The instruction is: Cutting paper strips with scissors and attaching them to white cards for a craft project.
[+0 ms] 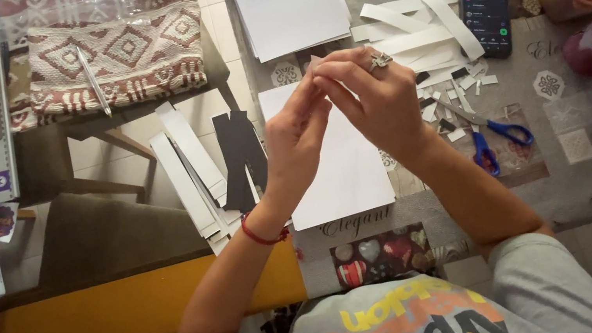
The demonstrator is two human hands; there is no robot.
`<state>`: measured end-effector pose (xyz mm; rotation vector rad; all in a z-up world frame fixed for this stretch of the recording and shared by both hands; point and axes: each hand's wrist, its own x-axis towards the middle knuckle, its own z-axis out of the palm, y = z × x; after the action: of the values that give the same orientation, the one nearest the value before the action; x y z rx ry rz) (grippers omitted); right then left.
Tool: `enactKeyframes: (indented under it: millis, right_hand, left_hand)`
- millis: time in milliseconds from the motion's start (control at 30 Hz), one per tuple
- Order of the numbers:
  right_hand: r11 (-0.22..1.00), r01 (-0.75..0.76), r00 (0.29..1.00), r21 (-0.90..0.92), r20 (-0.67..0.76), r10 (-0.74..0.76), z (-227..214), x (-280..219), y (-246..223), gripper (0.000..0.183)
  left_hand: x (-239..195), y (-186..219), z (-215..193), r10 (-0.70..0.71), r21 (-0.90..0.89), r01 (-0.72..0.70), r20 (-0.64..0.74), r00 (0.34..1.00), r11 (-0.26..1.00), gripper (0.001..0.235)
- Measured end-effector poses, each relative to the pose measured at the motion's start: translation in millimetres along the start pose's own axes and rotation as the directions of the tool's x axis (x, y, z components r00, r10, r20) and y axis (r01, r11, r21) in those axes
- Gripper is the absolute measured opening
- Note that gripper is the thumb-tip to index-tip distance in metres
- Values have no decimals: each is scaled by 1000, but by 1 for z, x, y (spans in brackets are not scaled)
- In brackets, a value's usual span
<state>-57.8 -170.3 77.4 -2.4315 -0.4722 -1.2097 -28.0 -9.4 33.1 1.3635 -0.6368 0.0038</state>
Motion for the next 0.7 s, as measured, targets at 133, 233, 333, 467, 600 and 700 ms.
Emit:
enactKeyframes:
  millis: [133, 233, 333, 467, 600, 700]
  right_hand:
    - [1000, 9, 1000, 29, 8, -9, -1, 4, 2, 10]
    - [998, -6, 1000, 57, 3, 5, -2, 4, 1, 9]
    - [999, 1, 1000, 35, 2, -1, -2, 6, 0, 8]
    - [981, -90, 996, 173, 24, 87, -7, 12, -3, 7]
    - [945, -147, 989, 293, 50, 139, -8, 13, -1, 6]
    - [927, -182, 983, 328, 51, 175, -6, 13, -2, 6]
  left_hand:
    - [0, 4, 3, -19, -47, 19, -5, 1000, 999, 47]
    - [0, 6, 3, -18, -55, 19, 8, 1000, 998, 49]
    - [0, 5, 2, -21, -61, 22, 17, 1000, 998, 50]
    - [1, 7, 1, -19, -55, 20, 29, 999, 998, 50]
    - [0, 8, 0, -22, -61, 24, 36, 999, 998, 51]
    - [1, 6, 0, -18, -48, 19, 35, 999, 999, 51]
